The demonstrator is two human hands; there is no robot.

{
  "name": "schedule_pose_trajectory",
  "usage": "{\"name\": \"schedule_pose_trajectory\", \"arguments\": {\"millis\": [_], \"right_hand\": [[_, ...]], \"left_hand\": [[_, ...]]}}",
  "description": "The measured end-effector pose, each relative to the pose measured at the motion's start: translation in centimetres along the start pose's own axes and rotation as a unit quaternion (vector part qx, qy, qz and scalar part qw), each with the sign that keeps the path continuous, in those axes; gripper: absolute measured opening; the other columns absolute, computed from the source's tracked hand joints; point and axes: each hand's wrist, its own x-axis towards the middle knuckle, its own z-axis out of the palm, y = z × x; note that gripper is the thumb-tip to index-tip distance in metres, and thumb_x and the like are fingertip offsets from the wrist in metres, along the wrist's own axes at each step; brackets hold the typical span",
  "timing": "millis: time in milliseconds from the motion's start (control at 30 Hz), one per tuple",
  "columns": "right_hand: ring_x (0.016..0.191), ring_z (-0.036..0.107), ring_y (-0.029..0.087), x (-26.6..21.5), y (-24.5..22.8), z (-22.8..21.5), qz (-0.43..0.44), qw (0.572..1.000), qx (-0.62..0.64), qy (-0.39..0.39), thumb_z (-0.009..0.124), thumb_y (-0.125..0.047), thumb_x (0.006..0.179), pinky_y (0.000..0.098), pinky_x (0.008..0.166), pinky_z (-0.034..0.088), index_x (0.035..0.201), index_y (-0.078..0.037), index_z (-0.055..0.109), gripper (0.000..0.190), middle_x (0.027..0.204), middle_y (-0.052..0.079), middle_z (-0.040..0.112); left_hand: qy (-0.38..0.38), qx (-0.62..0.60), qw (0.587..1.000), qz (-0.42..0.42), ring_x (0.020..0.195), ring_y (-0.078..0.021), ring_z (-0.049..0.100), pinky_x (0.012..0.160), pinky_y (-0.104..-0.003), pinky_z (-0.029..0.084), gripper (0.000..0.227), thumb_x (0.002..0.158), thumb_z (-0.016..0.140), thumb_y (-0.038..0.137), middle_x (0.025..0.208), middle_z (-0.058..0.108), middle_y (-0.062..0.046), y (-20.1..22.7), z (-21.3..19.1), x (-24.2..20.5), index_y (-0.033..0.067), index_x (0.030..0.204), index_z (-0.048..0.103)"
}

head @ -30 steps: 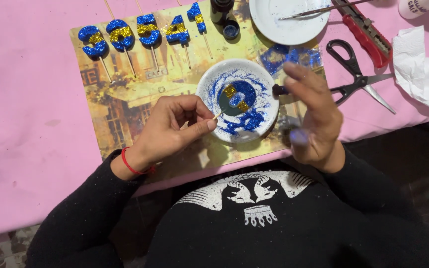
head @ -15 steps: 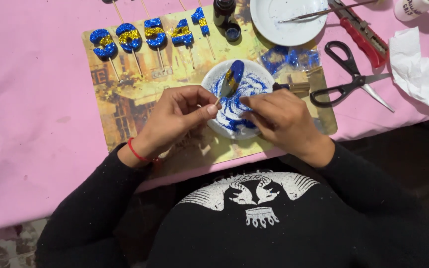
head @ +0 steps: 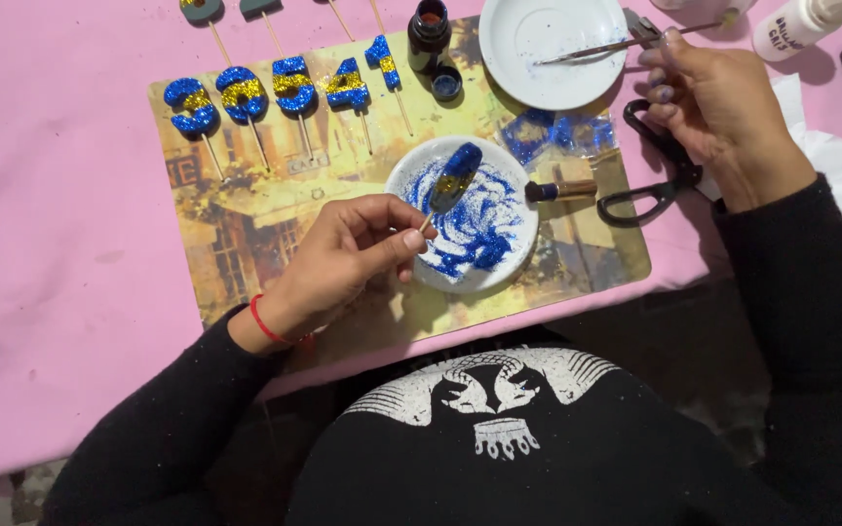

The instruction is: Applying blue glitter and gold paint to numeric birthday candles.

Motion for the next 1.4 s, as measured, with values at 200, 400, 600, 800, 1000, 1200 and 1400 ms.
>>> {"name": "schedule_pose_trajectory", "arguments": {"millis": [200, 400, 600, 800, 1000, 1200, 1400], "right_hand": [[0.055, 0.040, 0.002, 5.5, 1.3, 0.4, 0.128, 0.982, 0.133, 0.029, 0.065, -0.015, 0.095, 0.0099, 0.042, 0.029, 0.093, -0.009, 0.058, 0.010, 0.074, -0.001, 0.049], [0.051, 0.045, 0.007, 4.9, 1.6, 1.8, -0.037, 0.996, 0.076, 0.026, 0.062, -0.008, 0.102, 0.0184, 0.040, 0.029, 0.080, -0.007, 0.051, 0.024, 0.070, 0.003, 0.049], [0.059, 0.053, 0.013, 3.5, 1.4, 1.2, -0.354, 0.926, -0.133, 0.003, 0.054, -0.012, 0.119, 0.0246, 0.049, 0.040, 0.089, 0.000, 0.050, 0.033, 0.080, 0.013, 0.060], [0.058, 0.052, 0.013, 3.6, 1.9, 2.5, -0.338, 0.938, -0.076, -0.020, 0.051, -0.015, 0.115, 0.0230, 0.050, 0.042, 0.100, -0.003, 0.051, 0.019, 0.077, 0.012, 0.055], [0.054, 0.049, 0.013, 5.0, 1.6, 1.3, -0.209, 0.971, 0.115, 0.020, 0.063, -0.015, 0.097, 0.0240, 0.045, 0.035, 0.075, -0.008, 0.054, 0.025, 0.068, 0.008, 0.054], [0.061, 0.052, 0.009, 5.5, 2.0, 0.6, -0.151, 0.981, 0.121, -0.026, 0.069, -0.012, 0.101, 0.0183, 0.051, 0.040, 0.089, -0.010, 0.059, 0.016, 0.077, 0.002, 0.057], [0.056, 0.047, 0.008, 5.2, 2.1, 1.1, -0.082, 0.981, 0.175, -0.021, 0.068, -0.012, 0.098, 0.0157, 0.046, 0.034, 0.085, -0.010, 0.056, 0.018, 0.075, 0.005, 0.057]], "left_hand": [[-0.019, -0.031, 0.999, 0.007, 0.058, -0.0110, 0.062, 0.051, -0.019, 0.051, 0.013, 0.088, 0.066, 0.010, 0.077, 0.067, -0.007, -1.0, -0.4, 0.2, -0.0001, 0.096, 0.066], [0.010, -0.048, 0.999, -0.016, 0.056, -0.0117, 0.061, 0.047, -0.019, 0.045, 0.012, 0.087, 0.067, 0.009, 0.080, 0.068, -0.009, -1.4, -0.6, 0.3, -0.0007, 0.094, 0.066], [0.019, -0.048, 0.998, -0.031, 0.055, -0.0110, 0.061, 0.045, -0.019, 0.042, 0.013, 0.087, 0.067, 0.009, 0.069, 0.064, -0.008, -1.3, -0.8, 0.6, -0.0021, 0.094, 0.066], [0.031, -0.048, 0.998, -0.038, 0.053, -0.0106, 0.060, 0.047, -0.020, 0.050, 0.015, 0.084, 0.069, 0.010, 0.077, 0.069, -0.010, -1.4, -0.9, 0.9, -0.0024, 0.093, 0.067], [0.071, -0.050, 0.996, -0.037, 0.059, -0.0090, 0.059, 0.051, -0.019, 0.048, 0.015, 0.084, 0.070, 0.011, 0.083, 0.072, -0.009, -1.2, -0.1, 0.9, -0.0003, 0.094, 0.068], [0.065, -0.093, 0.993, -0.031, 0.082, -0.0144, 0.068, 0.065, -0.024, 0.060, 0.016, 0.084, 0.068, 0.003, 0.098, 0.071, -0.013, -1.5, 1.0, 1.3, -0.0024, 0.099, 0.065], [0.060, -0.058, 0.995, -0.048, 0.073, -0.0138, 0.069, 0.063, -0.022, 0.058, 0.016, 0.084, 0.069, 0.007, 0.092, 0.072, -0.011, -1.4, 0.7, 1.3, -0.0016, 0.097, 0.067]]}}
